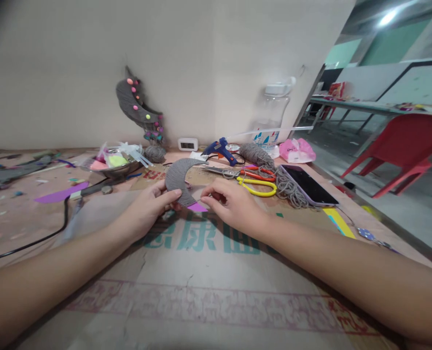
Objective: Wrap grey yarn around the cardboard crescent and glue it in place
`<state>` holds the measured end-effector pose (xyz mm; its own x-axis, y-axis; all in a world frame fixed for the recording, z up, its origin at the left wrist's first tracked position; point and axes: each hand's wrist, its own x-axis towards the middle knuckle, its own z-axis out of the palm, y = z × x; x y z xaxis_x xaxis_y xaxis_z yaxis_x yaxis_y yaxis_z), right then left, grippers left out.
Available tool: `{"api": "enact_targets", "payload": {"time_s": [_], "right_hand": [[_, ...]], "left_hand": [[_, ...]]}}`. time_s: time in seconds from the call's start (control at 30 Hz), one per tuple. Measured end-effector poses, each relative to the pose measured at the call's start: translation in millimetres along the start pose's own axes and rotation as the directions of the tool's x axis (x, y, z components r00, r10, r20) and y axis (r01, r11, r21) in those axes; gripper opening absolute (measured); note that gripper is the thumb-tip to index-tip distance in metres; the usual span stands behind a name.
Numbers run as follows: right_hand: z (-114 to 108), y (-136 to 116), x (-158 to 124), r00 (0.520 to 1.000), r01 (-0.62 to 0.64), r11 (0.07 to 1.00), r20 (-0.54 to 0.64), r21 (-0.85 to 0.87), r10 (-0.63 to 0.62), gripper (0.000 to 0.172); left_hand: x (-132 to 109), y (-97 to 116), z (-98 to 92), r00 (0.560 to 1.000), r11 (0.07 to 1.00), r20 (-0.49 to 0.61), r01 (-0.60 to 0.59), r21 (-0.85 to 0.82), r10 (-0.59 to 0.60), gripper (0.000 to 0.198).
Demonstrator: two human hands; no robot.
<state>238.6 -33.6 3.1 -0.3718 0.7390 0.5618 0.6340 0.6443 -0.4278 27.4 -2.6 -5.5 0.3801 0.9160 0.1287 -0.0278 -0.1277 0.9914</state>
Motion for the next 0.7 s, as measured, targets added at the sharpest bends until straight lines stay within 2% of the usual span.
{"api": "enact_targets", "payload": {"time_s": [0.2, 0.43, 0.53, 0.6, 0.63, 0.7], "right_hand": [[1.2, 0.8, 0.4, 0.999, -0.040, 0.999, 0.017, 0.013, 0.039, 0.010], [3.1, 1.1, 0.7, 0.999, -0.039, 0.999, 0.034, 0.016, 0.038, 0.011], [3.4, 2.8, -0.1, 0.999, -0.033, 0.999, 0.003, 0.025, 0.033, 0.014], [2.2, 3.1, -0.7, 0.995, -0.046, 0.997, -0.081, 0.061, 0.051, 0.024], [1.2, 2.6, -0.9, 0.989, -0.064, 0.994, -0.125, 0.084, 0.074, 0.024], [-1.5, 0.1, -1.1, 0.981, -0.124, 0.987, -0.134, 0.104, 0.138, 0.014]], "left_hand": [[1.1, -3.5, -2.3, 1.000, 1.000, 0.031, -0.003, 0.004, 0.003, 0.024], [-2.0, 3.2, 0.0, 0.999, 0.998, 0.044, 0.012, 0.056, -0.015, 0.024], [-3.3, 5.2, 1.5, 1.000, 1.000, 0.001, 0.024, 0.013, -0.024, 0.047], [-4.1, 5.7, 2.3, 0.999, 1.000, -0.040, 0.025, -0.004, -0.025, 0.073], [-4.5, 5.7, 2.5, 0.999, 1.000, -0.049, 0.020, -0.005, -0.020, 0.079], [-5.1, 5.1, 2.6, 0.999, 1.000, -0.045, 0.002, 0.005, -0.002, 0.071]]}}
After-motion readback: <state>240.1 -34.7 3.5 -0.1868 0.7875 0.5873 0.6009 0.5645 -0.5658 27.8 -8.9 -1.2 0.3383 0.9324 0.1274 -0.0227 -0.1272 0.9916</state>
